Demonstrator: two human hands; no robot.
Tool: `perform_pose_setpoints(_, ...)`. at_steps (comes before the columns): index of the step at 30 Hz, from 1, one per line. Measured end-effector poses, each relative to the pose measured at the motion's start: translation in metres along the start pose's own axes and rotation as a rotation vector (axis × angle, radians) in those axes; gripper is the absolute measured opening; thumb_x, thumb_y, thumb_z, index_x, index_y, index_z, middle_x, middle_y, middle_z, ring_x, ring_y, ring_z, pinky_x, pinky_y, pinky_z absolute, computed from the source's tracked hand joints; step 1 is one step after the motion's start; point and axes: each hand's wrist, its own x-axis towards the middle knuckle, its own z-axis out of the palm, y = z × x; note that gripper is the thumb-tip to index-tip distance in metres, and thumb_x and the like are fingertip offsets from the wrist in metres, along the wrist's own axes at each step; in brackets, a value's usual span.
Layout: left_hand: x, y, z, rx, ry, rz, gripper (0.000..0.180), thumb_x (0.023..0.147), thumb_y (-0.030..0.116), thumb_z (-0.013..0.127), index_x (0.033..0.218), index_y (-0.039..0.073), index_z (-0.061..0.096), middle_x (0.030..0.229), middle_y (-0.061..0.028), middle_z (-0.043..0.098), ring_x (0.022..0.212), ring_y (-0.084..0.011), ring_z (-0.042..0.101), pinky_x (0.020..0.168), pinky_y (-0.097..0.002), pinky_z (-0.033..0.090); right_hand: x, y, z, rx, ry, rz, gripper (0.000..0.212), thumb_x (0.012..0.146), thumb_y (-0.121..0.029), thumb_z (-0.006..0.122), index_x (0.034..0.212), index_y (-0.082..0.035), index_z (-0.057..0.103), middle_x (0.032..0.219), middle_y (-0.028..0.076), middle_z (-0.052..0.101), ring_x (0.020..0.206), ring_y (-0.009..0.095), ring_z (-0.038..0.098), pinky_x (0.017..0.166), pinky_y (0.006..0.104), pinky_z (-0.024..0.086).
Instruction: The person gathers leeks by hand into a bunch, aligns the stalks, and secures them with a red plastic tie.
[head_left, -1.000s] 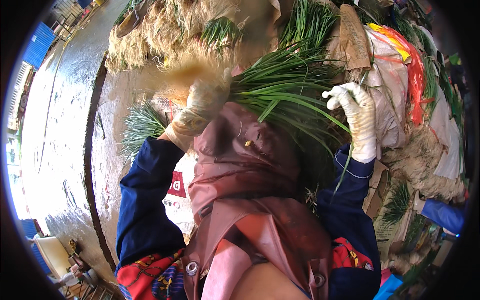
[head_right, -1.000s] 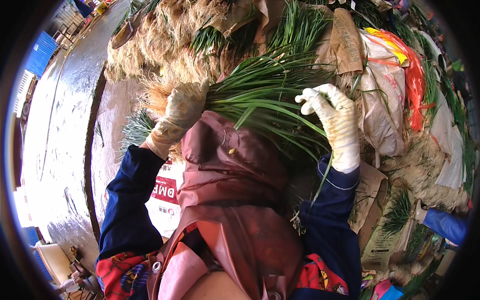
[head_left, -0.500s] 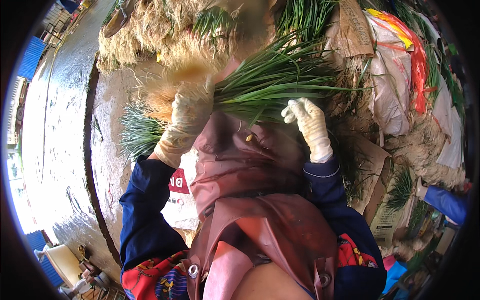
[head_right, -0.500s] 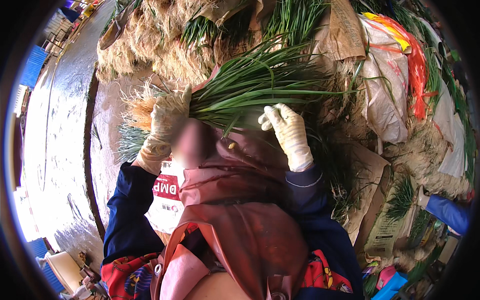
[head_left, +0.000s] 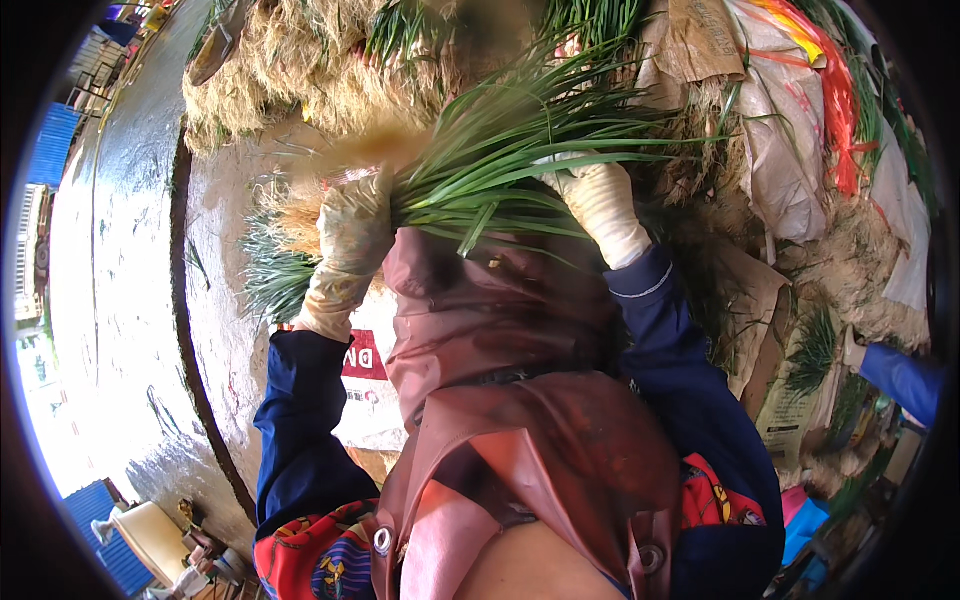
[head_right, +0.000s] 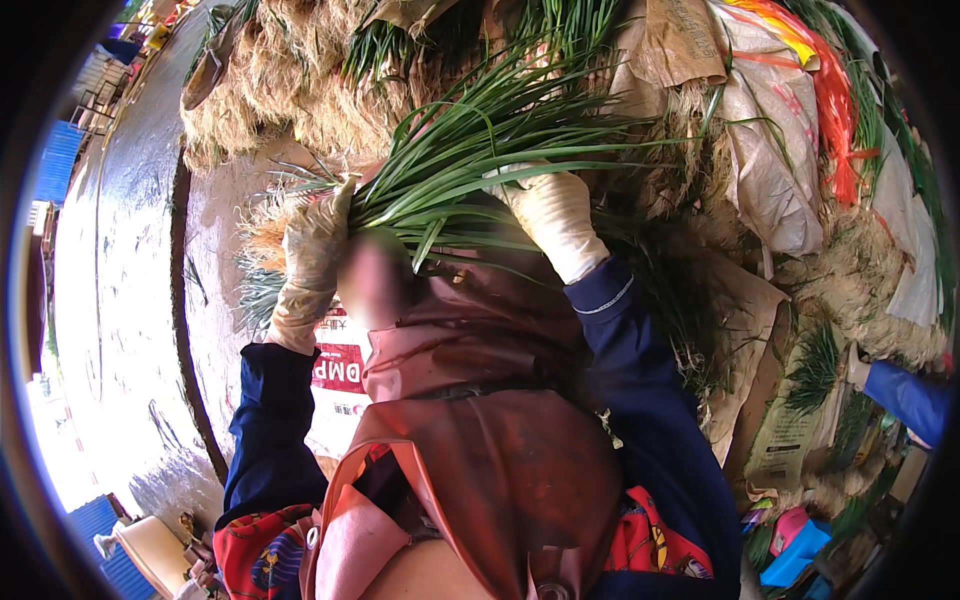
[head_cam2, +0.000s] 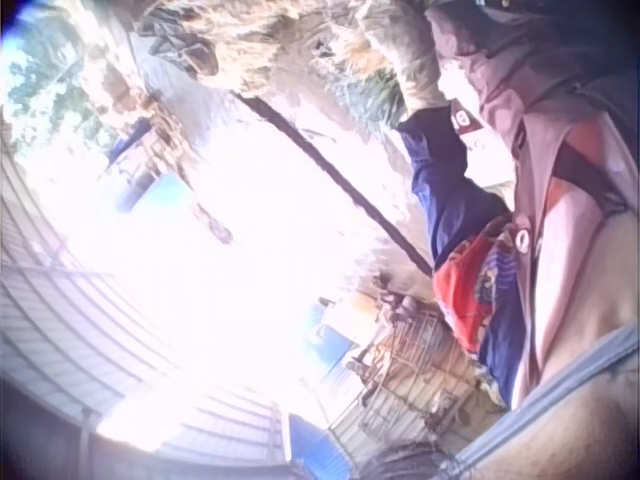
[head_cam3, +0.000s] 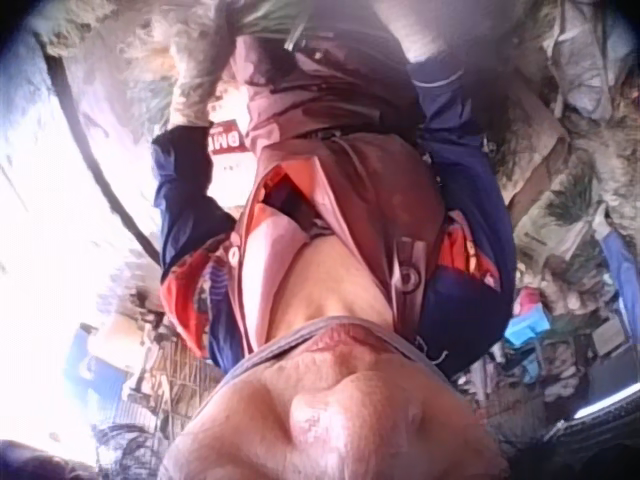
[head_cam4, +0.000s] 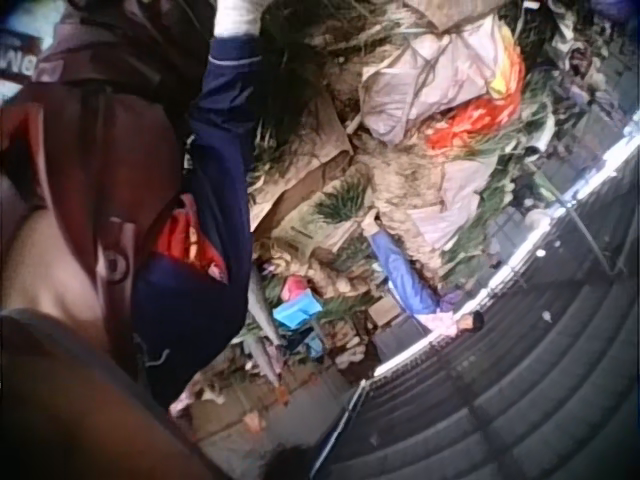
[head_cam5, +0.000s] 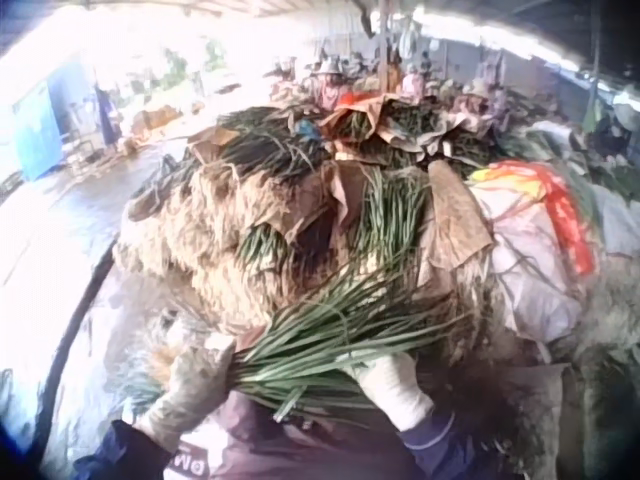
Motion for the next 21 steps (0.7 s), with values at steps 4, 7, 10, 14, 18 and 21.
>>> perform_pose_setpoints(4,-0.003,0.002,0.008,0.059,-0.01,0.005,0.055,0.082,0.01,0.046,0.136,0.013,0.037,0.09,-0.0076,0.057,0.078,-0.0235,0.056,0.064,-0.0367,0.045,-0.02,0.024,0.025,0.877,0.019,0.533,0.007,0.086,-0.012,0.06,0.09,-0.008,0.065,0.074,-0.002,0.06,0.061,0.008,0.053,0.052,0.0225,0.042)
perform_pose_setpoints(7,-0.003,0.006,0.011,0.194,-0.056,0.056,0.056,0.08,0.011,0.047,0.135,0.009,0.037,0.094,-0.0074,0.057,0.081,-0.0224,0.055,0.067,-0.0361,0.045,-0.028,0.024,0.029,1.02,0.339,0.601,0.011,0.087,-0.018,0.06,0.094,-0.01,0.061,0.071,-0.005,0.057,0.049,0.002,0.038,0.046,0.0151,0.028)
perform_pose_setpoints(10,-0.002,0.008,0.012,0.067,-0.125,0.024,0.058,0.079,0.011,0.048,0.136,0.007,0.035,0.098,-0.0076,0.056,0.084,-0.0219,0.054,0.07,-0.0362,0.043,-0.022,0.014,0.013,1.001,0.49,0.6,0.013,0.086,-0.023,0.063,0.091,-0.011,0.063,0.077,-0.001,0.063,0.054,0.002,0.043,0.046,0.018,0.031)
perform_pose_setpoints(14,-0.003,0.005,0.011,0.102,-0.085,0.027,0.059,0.08,0.013,0.047,0.137,0.007,0.034,0.093,-0.0063,0.054,0.082,-0.0208,0.053,0.069,-0.0351,0.041,-0.023,0.005,-0.034,0.669,0.191,0.718,0.016,0.085,-0.024,0.065,0.086,-0.009,0.065,0.077,0.003,0.066,0.053,0.002,0.049,0.043,0.0136,0.028)
perform_pose_setpoints(18,-0.004,0.008,0.008,0.266,-0.127,0.037,0.056,0.081,0.013,0.046,0.136,0.006,0.035,0.088,-0.0044,0.051,0.08,-0.019,0.051,0.068,-0.034,0.04,-0.04,0.004,-0.017,0.648,-0.306,0.758,0.023,0.087,-0.03,0.061,0.084,-0.007,0.065,0.069,0.001,0.065,0.048,0.0,0.04,0.04,0.0154,0.024)
perform_pose_setpoints(21,-0.003,0.011,0.002,0.361,-0.122,0.071,0.056,0.08,0.011,0.047,0.134,0.004,0.037,0.088,-0.0043,0.051,0.08,-0.0186,0.05,0.069,-0.0336,0.041,-0.045,0.002,0.009,0.973,-0.352,0.667,0.028,0.087,-0.035,0.061,0.093,-0.008,0.063,0.066,-0.004,0.06,0.05,0.0,0.042,0.042,0.0161,0.028)
